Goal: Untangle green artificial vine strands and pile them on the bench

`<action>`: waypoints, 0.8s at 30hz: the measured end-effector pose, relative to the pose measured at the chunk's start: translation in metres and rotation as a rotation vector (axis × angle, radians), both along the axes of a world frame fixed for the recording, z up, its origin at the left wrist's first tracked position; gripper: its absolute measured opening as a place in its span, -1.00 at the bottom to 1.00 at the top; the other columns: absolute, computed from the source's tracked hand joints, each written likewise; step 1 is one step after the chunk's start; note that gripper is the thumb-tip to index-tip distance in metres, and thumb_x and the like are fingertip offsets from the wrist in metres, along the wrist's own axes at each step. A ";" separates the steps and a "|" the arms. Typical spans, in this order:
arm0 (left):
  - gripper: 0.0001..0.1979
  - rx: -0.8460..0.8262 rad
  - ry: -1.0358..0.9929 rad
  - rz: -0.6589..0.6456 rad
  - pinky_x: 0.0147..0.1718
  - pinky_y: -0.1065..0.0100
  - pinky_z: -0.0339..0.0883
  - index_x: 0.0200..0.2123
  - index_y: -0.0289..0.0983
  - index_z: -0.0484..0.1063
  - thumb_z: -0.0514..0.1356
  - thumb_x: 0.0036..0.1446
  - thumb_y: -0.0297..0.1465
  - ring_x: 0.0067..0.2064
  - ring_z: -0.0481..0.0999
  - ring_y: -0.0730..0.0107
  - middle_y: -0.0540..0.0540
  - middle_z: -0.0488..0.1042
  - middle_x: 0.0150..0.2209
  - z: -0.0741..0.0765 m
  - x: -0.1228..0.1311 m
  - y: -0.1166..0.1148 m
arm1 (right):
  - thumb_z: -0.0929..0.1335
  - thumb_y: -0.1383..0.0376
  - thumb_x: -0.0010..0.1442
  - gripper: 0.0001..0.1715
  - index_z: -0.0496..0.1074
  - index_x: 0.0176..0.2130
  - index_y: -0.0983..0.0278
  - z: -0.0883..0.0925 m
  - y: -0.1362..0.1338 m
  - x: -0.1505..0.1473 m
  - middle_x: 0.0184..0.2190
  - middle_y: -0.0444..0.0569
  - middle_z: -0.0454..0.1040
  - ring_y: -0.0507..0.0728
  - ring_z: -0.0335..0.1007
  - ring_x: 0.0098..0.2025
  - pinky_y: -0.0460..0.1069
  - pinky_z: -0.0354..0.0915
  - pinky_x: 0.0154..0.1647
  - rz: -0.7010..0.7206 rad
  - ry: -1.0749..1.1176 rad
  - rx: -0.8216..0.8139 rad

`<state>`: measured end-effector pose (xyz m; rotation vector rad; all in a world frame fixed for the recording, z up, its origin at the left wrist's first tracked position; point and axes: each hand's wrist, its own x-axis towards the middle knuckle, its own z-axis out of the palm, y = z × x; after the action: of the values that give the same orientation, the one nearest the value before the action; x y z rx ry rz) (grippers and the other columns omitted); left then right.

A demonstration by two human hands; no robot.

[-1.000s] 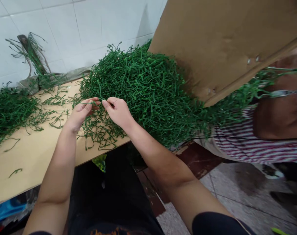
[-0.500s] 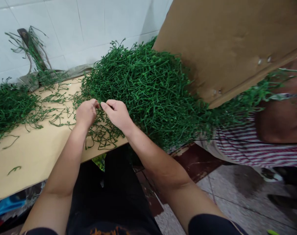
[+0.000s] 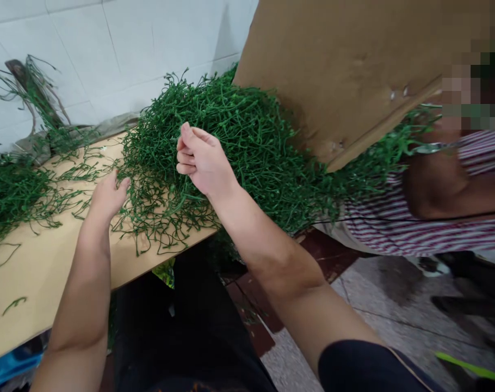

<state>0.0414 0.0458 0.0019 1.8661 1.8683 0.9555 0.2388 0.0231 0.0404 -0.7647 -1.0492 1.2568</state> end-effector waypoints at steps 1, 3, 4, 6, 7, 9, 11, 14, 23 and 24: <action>-0.52 0.011 -0.097 -0.078 0.07 0.12 0.14 -0.06 -0.34 0.38 0.13 0.01 -0.16 0.05 0.35 0.06 -0.24 0.45 -0.04 0.001 0.006 -0.006 | 0.24 -0.09 0.09 -0.49 0.09 -0.55 0.24 0.002 0.002 0.000 -0.67 -0.29 -0.14 -0.13 -0.31 -0.68 -0.14 -0.25 -0.72 0.002 0.021 -0.015; -0.47 0.004 -0.292 -0.270 0.06 0.19 0.17 -0.03 -0.34 0.37 0.08 0.05 -0.08 0.03 0.37 0.18 -0.21 0.45 -0.04 0.003 0.022 -0.020 | 0.23 -0.10 0.10 -0.49 0.09 -0.54 0.25 0.004 0.004 -0.001 -0.67 -0.29 -0.14 -0.14 -0.31 -0.68 -0.15 -0.25 -0.72 0.013 0.051 -0.039; -0.44 -0.027 -0.369 -0.362 0.05 0.22 0.18 -0.02 -0.35 0.35 0.10 0.03 -0.06 0.03 0.38 0.21 -0.21 0.44 -0.02 0.003 0.031 -0.027 | 0.22 -0.10 0.10 -0.49 0.09 -0.54 0.25 0.004 0.005 -0.002 -0.67 -0.29 -0.14 -0.14 -0.31 -0.69 -0.15 -0.25 -0.73 0.025 0.060 -0.047; -0.39 -0.128 -0.472 -0.501 0.02 0.26 0.21 -0.01 -0.36 0.35 0.17 -0.04 -0.05 0.00 0.39 0.24 -0.21 0.44 -0.02 0.002 0.048 -0.038 | 0.20 -0.10 0.11 -0.49 0.08 -0.54 0.25 0.004 0.007 -0.005 -0.67 -0.30 -0.16 -0.14 -0.31 -0.70 -0.14 -0.25 -0.73 0.057 0.061 -0.055; -0.39 -0.189 -0.505 -0.554 -0.01 0.27 0.23 -0.04 -0.36 0.37 0.20 -0.07 -0.06 -0.04 0.41 0.26 -0.21 0.46 -0.05 0.001 0.055 -0.042 | 0.20 -0.10 0.12 -0.49 0.07 -0.55 0.24 0.003 0.008 -0.006 -0.68 -0.30 -0.17 -0.14 -0.32 -0.70 -0.14 -0.26 -0.74 0.072 0.052 -0.056; -0.46 -0.291 -0.548 -0.618 -0.13 0.31 0.29 -0.14 -0.35 0.43 0.23 -0.11 -0.07 -0.19 0.45 0.33 -0.17 0.51 -0.18 -0.003 0.064 -0.049 | 0.21 -0.09 0.12 -0.49 0.05 -0.56 0.24 0.004 0.010 -0.006 -0.69 -0.31 -0.19 -0.14 -0.34 -0.71 -0.14 -0.27 -0.74 0.090 0.021 -0.045; -0.58 -0.332 -0.537 -0.632 -0.27 0.36 0.29 -0.30 -0.33 0.47 0.20 -0.06 -0.08 -0.35 0.41 0.43 -0.10 0.50 -0.34 -0.009 0.066 -0.053 | 0.22 -0.07 0.12 -0.49 0.03 -0.57 0.23 0.006 0.012 -0.003 -0.70 -0.32 -0.20 -0.13 -0.34 -0.72 -0.14 -0.29 -0.74 0.087 -0.006 -0.032; -0.58 -0.310 -0.487 -0.603 -0.45 0.40 0.20 -0.52 -0.31 0.43 0.10 0.03 -0.05 -0.51 0.26 0.51 -0.01 0.33 -0.58 -0.014 0.061 -0.059 | 0.21 -0.07 0.13 -0.48 0.01 -0.59 0.23 0.009 0.017 0.007 -0.71 -0.32 -0.21 -0.13 -0.35 -0.72 -0.13 -0.30 -0.74 0.081 0.025 -0.049; -0.52 -0.063 -0.400 -0.561 -0.49 0.41 0.09 -0.65 -0.27 0.18 -0.02 0.13 -0.05 -0.55 0.13 0.53 0.04 0.15 -0.63 -0.023 0.041 -0.091 | 0.20 -0.01 0.18 -0.48 0.01 -0.60 0.26 0.004 0.035 0.017 -0.73 -0.31 -0.15 -0.14 -0.36 -0.72 -0.13 -0.33 -0.73 -0.158 0.253 -0.135; -0.52 -0.032 -0.393 -0.553 -0.48 0.41 0.09 -0.66 -0.27 0.16 -0.03 0.14 -0.06 -0.55 0.13 0.52 0.04 0.13 -0.64 -0.024 0.042 -0.095 | 0.23 -0.01 0.16 -0.47 0.01 -0.61 0.26 0.004 0.038 0.014 -0.73 -0.31 -0.14 -0.14 -0.35 -0.72 -0.13 -0.32 -0.73 -0.193 0.225 -0.107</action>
<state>0.0830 -0.0494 -0.0223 1.8574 1.0555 0.9874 0.2528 0.0615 0.0441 -0.7674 -0.7139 1.2081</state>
